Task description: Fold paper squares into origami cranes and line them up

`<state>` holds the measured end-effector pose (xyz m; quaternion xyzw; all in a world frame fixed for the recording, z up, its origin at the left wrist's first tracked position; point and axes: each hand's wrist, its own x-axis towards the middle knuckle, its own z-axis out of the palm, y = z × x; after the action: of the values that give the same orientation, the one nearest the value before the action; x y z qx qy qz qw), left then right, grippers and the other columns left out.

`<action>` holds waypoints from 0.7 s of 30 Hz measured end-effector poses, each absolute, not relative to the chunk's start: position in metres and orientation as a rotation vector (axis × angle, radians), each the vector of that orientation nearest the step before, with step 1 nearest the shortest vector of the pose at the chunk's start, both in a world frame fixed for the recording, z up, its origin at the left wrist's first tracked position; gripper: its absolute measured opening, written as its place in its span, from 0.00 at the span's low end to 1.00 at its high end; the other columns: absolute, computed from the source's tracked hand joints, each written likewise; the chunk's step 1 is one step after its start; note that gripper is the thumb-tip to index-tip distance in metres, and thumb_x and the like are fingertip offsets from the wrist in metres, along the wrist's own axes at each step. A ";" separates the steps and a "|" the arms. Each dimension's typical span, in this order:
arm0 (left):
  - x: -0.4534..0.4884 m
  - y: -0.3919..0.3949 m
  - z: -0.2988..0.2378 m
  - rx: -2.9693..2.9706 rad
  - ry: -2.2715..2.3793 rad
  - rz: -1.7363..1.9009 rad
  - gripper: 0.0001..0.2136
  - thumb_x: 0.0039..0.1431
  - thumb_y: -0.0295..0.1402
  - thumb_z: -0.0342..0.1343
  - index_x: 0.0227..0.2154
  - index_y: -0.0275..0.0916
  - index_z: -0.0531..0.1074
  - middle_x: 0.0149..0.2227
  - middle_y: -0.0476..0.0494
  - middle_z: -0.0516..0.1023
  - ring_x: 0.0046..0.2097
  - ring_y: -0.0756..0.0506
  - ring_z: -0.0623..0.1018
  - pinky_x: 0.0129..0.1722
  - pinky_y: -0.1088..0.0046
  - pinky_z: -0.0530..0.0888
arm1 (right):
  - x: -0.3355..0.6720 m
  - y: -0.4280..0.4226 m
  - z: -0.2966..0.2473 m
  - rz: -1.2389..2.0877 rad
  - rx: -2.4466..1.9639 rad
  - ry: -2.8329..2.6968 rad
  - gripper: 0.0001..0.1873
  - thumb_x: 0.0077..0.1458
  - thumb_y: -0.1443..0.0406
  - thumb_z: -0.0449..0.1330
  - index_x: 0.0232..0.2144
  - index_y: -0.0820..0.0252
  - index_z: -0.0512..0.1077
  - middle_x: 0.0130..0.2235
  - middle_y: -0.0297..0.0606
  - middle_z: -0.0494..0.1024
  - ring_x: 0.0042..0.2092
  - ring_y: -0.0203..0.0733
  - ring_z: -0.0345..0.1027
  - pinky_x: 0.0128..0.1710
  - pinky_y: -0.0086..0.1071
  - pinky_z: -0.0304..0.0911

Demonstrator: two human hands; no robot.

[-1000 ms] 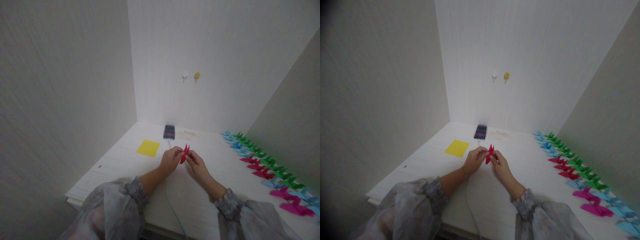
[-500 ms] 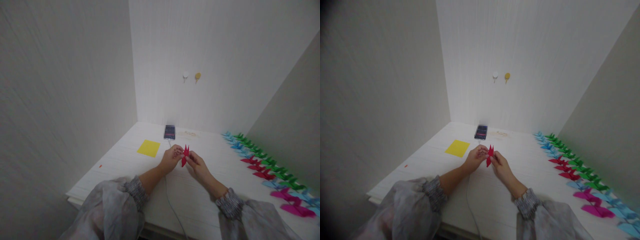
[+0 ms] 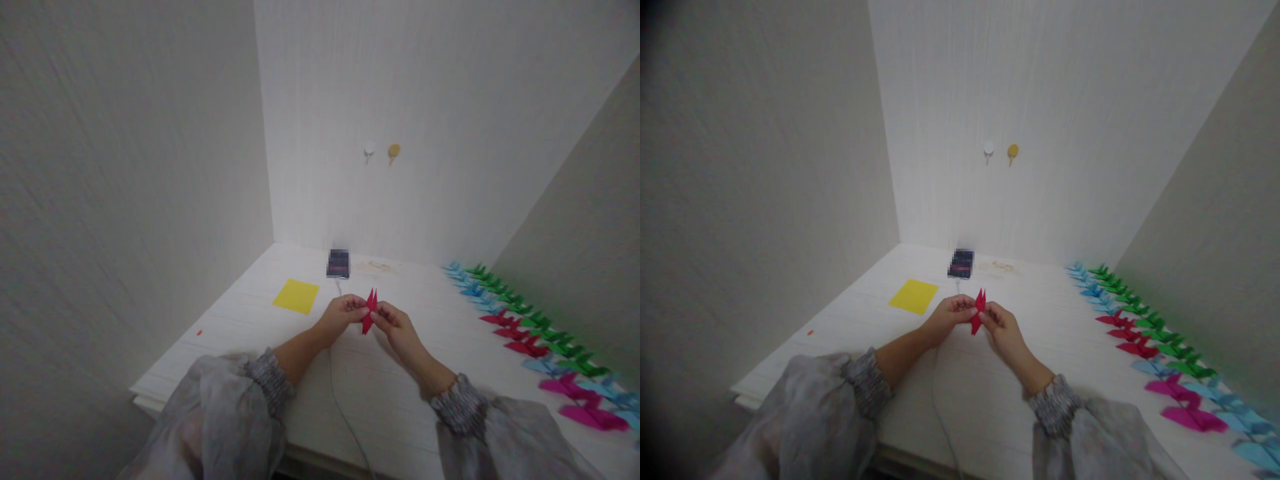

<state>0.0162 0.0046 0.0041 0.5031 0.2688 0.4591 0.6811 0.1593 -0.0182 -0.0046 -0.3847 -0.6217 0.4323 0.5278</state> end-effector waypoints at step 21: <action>0.016 0.005 -0.005 1.706 0.973 1.093 0.09 0.46 0.37 0.53 0.25 0.34 0.69 0.24 0.48 0.73 0.26 0.52 0.71 0.26 0.78 0.66 | 0.156 -0.017 -0.003 0.977 -1.056 -1.357 0.10 0.39 0.60 0.61 0.19 0.61 0.69 0.20 0.33 0.71 0.24 0.36 0.62 0.27 0.31 0.57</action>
<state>0.0155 0.0048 -0.0048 0.6845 0.3903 0.4387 0.4322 0.1564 -0.0173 -0.0031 -0.4461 -0.5733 0.4127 0.5495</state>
